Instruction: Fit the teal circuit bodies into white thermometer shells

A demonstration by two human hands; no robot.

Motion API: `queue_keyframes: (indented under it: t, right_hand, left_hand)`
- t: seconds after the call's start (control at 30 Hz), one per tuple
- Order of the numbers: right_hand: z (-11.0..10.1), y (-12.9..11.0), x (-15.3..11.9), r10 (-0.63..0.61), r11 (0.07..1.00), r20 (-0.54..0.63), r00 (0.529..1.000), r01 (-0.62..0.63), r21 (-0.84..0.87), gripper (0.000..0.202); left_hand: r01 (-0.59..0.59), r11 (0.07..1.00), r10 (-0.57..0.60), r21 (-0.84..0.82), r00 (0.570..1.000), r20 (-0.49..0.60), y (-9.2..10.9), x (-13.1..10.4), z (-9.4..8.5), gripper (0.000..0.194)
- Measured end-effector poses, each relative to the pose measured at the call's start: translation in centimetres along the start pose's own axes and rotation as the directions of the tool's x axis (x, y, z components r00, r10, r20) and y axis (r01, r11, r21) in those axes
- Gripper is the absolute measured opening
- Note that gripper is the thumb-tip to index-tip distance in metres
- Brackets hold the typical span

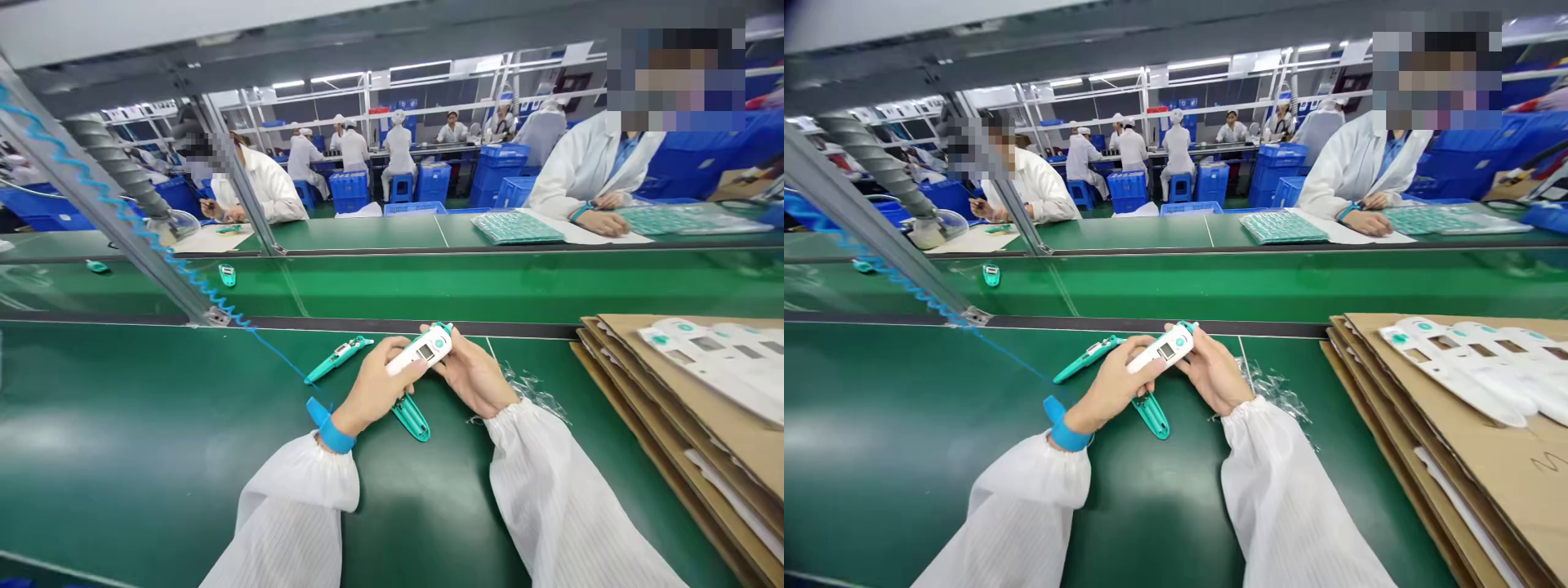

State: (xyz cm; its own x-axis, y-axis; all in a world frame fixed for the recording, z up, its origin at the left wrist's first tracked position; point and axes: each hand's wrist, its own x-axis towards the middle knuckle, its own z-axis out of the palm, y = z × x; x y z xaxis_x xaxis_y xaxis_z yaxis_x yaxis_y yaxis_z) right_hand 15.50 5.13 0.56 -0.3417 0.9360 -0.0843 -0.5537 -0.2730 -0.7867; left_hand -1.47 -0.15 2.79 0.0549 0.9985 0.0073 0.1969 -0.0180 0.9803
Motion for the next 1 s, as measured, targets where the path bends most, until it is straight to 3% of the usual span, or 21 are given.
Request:
queue_keyframes:
  t: [0.07, 0.1, 0.17, 0.23, 0.33, 0.47, 0.57, 0.67, 0.87, 1.0]
  right_hand:
    - [-0.6, 0.2, 0.0, -0.005, 0.998, -0.079, 0.997, 0.01, 0.066, 0.027]
    - [-0.7, 0.3, -0.1, -0.004, 0.996, -0.11, 0.994, 0.014, 0.088, 0.026]
    - [-0.4, 0.4, -0.4, 0.002, 0.995, -0.146, 0.989, 0.013, 0.102, 0.027]
    - [0.0, 0.5, -0.7, 0.02, 0.994, -0.158, 0.987, -0.002, 0.111, 0.027]
    - [0.4, 0.5, -0.8, 0.048, 0.986, -0.167, 0.985, -0.021, 0.163, 0.025]
    - [0.6, 0.5, -0.7, 0.056, 0.976, -0.189, 0.98, -0.013, 0.219, 0.031]
    - [1.1, 0.5, -0.8, 0.064, 0.969, -0.208, 0.976, -0.011, 0.248, 0.031]
    - [1.9, 0.2, -1.0, 0.094, 0.953, -0.206, 0.974, -0.029, 0.301, 0.026]
    - [2.6, -0.2, -1.2, 0.143, 0.92, -0.247, 0.958, -0.037, 0.389, 0.027]
    - [2.3, 0.3, -1.1, 0.123, 0.929, -0.226, 0.966, -0.032, 0.369, 0.027]
  left_hand:
    - [-0.165, 0.949, 0.202, 0.27, 0.972, -0.117, -0.9, 0.0, 0.4, 0.052]
    - [-0.238, 0.882, 0.308, 0.406, 0.945, -0.115, -1.4, -0.1, 0.5, 0.049]
    - [-0.344, 0.722, 0.447, 0.6, 0.894, -0.025, -2.1, -0.5, 0.4, 0.042]
    - [-0.388, 0.606, 0.502, 0.694, 0.864, 0.045, -2.7, -0.7, 0.2, 0.041]
    - [-0.401, 0.58, 0.526, 0.71, 0.849, 0.05, -2.8, -0.8, -0.1, 0.042]
    - [-0.334, 0.725, 0.472, 0.603, 0.878, -0.082, -2.3, -0.9, 0.0, 0.038]
    - [-0.255, 0.739, 0.415, 0.623, 0.902, -0.123, -2.3, -1.0, 0.2, 0.035]
    - [-0.279, 0.631, 0.458, 0.724, 0.887, -0.057, -2.6, -0.9, 0.1, 0.044]
    - [-0.402, 0.421, 0.605, 0.813, 0.792, 0.079, -2.8, -0.5, -0.5, 0.046]
    - [-0.4, 0.313, 0.619, 0.861, 0.774, 0.134, -2.6, -0.3, -0.7, 0.052]
